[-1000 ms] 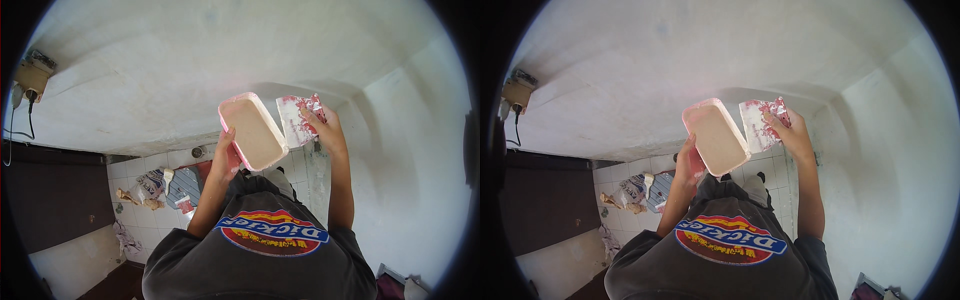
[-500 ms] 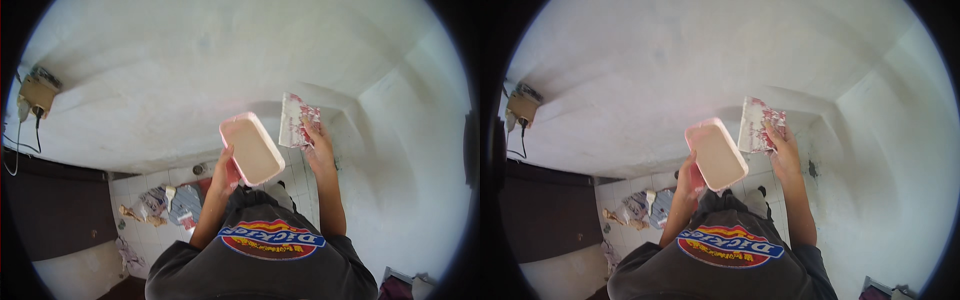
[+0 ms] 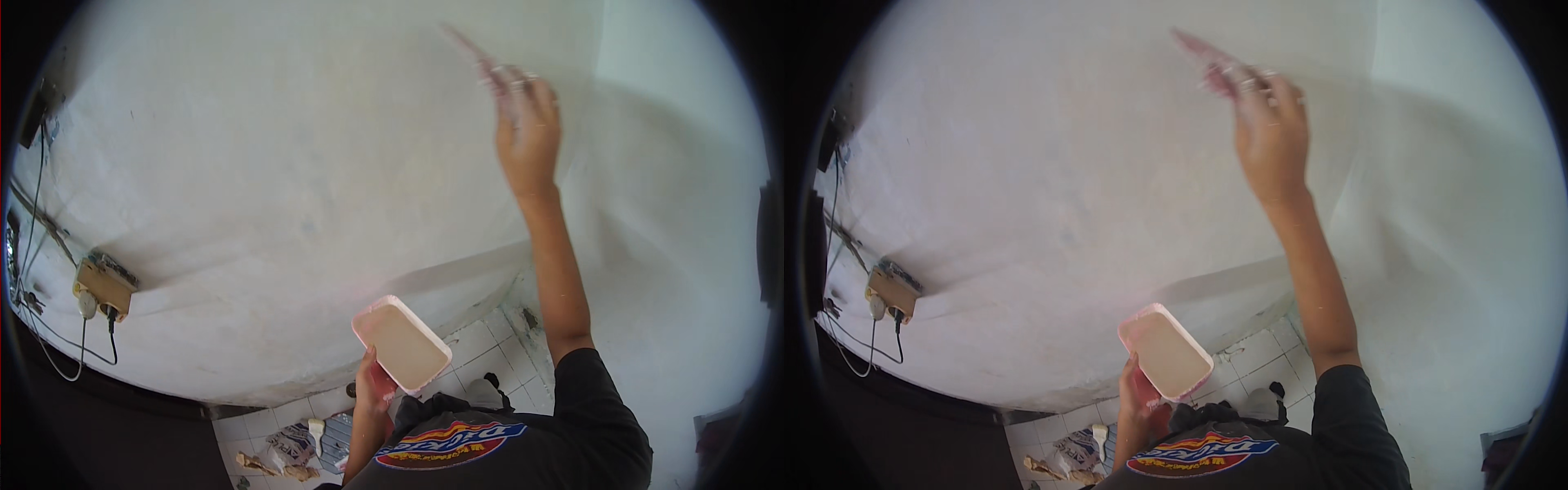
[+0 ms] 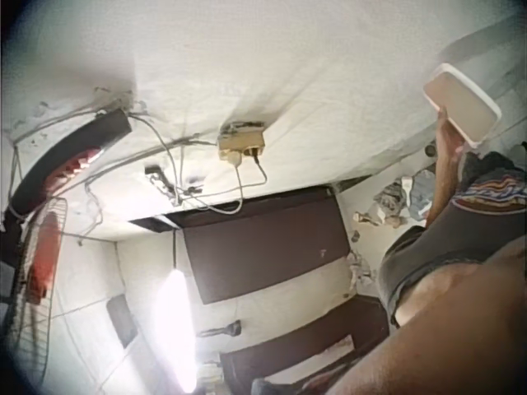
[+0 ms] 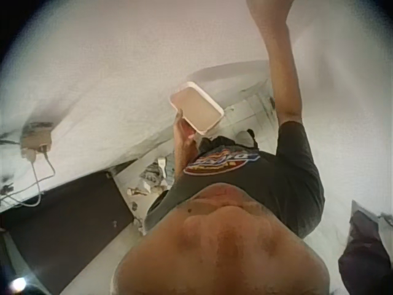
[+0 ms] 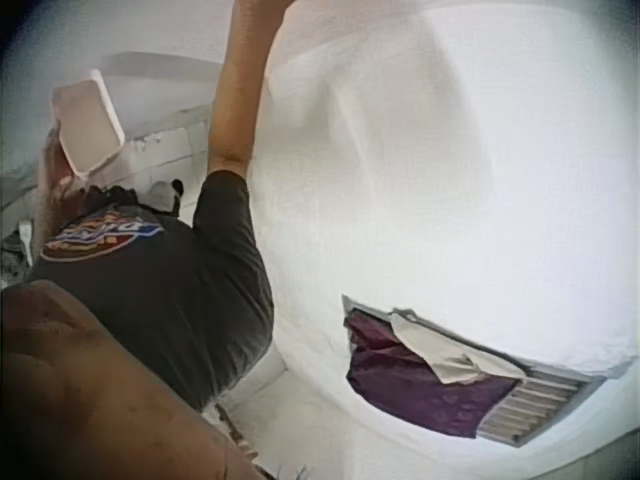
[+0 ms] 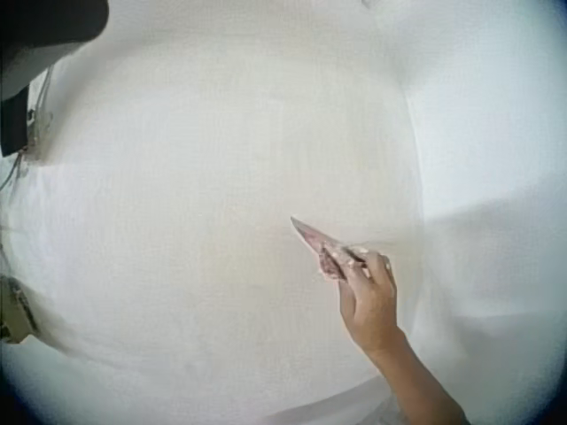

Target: The person applies wall putty to a wall using a putty knife.

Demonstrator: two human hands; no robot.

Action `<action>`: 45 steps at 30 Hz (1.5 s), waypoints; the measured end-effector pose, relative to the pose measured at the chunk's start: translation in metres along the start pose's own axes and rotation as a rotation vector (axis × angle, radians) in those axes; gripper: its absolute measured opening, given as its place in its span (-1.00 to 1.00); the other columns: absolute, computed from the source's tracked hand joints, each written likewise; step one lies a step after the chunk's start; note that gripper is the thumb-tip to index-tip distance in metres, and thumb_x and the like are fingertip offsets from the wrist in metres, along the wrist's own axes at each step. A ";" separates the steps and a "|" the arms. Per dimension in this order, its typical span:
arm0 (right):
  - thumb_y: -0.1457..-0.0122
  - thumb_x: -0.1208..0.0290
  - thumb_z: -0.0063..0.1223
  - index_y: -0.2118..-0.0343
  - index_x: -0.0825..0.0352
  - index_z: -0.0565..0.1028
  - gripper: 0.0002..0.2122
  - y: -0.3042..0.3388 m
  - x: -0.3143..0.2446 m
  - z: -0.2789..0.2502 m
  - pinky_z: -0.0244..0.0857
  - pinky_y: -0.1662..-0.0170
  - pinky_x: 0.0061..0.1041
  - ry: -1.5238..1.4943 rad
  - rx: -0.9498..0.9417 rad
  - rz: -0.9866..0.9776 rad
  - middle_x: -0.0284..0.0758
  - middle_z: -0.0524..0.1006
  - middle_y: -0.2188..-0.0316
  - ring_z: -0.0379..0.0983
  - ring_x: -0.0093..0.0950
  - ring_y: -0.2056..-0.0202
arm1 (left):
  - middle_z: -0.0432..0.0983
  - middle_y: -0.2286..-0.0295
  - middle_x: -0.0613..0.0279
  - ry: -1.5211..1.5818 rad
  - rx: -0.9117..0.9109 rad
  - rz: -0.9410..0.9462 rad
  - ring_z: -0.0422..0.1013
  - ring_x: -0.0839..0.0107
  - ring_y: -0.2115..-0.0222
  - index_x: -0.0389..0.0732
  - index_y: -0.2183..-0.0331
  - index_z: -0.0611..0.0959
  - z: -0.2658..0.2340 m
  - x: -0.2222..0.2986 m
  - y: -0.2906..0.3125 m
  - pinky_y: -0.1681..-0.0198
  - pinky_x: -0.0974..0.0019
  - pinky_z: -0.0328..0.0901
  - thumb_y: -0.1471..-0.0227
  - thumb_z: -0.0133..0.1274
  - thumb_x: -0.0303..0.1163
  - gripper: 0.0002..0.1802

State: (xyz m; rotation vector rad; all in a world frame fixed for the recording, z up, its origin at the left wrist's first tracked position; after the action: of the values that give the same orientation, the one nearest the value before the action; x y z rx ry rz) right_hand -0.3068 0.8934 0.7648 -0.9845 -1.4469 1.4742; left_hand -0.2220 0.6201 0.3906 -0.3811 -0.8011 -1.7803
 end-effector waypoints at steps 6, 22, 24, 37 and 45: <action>-0.04 0.63 0.03 -0.02 0.26 0.51 -0.58 0.071 -0.054 0.034 0.33 0.16 -0.30 0.045 -0.210 0.005 -0.21 0.47 0.21 0.42 -0.27 0.22 | 0.39 -0.05 0.01 -0.003 0.036 -0.005 0.35 0.11 -0.07 -0.28 -0.13 0.33 0.004 0.003 0.001 -0.11 0.03 0.26 -0.21 -0.08 -0.01 -0.36; -0.04 0.56 0.05 0.07 0.34 0.52 -0.67 0.030 -0.059 0.024 0.33 0.12 -0.29 -0.042 -0.173 0.055 -0.19 0.51 0.22 0.44 -0.19 0.23 | 0.40 -0.03 0.02 -0.018 0.004 -0.042 0.37 0.13 -0.04 -0.26 -0.13 0.33 0.003 0.004 -0.001 -0.08 0.05 0.29 -0.20 -0.07 -0.01 -0.37; -0.01 0.58 0.06 0.11 0.33 0.54 -0.69 0.043 -0.078 0.023 0.34 0.15 -0.28 -0.110 -0.218 0.020 -0.22 0.51 0.23 0.44 -0.23 0.25 | 0.41 -0.03 0.02 -0.043 0.012 -0.050 0.38 0.13 -0.03 -0.25 -0.12 0.34 0.002 0.007 -0.002 -0.07 0.06 0.30 -0.20 -0.06 -0.01 -0.38; -0.01 0.55 0.04 0.03 0.22 0.53 -0.61 0.029 -0.054 0.039 0.33 0.13 -0.34 0.053 -0.265 -0.117 -0.27 0.51 0.16 0.43 -0.24 0.21 | 0.40 -0.03 0.01 0.000 -0.009 -0.046 0.36 0.11 -0.04 -0.28 -0.13 0.33 0.004 0.005 0.001 -0.10 0.03 0.26 -0.18 -0.04 -0.01 -0.35; 0.00 0.55 0.06 0.05 0.27 0.54 -0.62 0.065 -0.037 0.012 0.31 0.16 -0.35 -0.019 -0.341 -0.081 -0.28 0.53 0.24 0.43 -0.27 0.23 | 0.41 -0.03 0.02 0.000 0.037 -0.027 0.36 0.15 -0.05 -0.27 -0.12 0.34 -0.003 0.005 0.002 -0.10 0.07 0.27 -0.20 -0.06 -0.02 -0.37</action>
State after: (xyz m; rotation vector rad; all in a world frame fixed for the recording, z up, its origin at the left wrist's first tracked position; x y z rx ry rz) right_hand -0.3076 0.8547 0.6996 -1.1014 -1.7697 1.2038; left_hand -0.2218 0.6141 0.3923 -0.3478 -0.8414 -1.7879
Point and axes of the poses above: each hand's wrist, its own y-axis away from the middle knuckle, its own z-axis out of the palm, x = y × z, the point moved 8 cm from there along -y, towards the middle knuckle
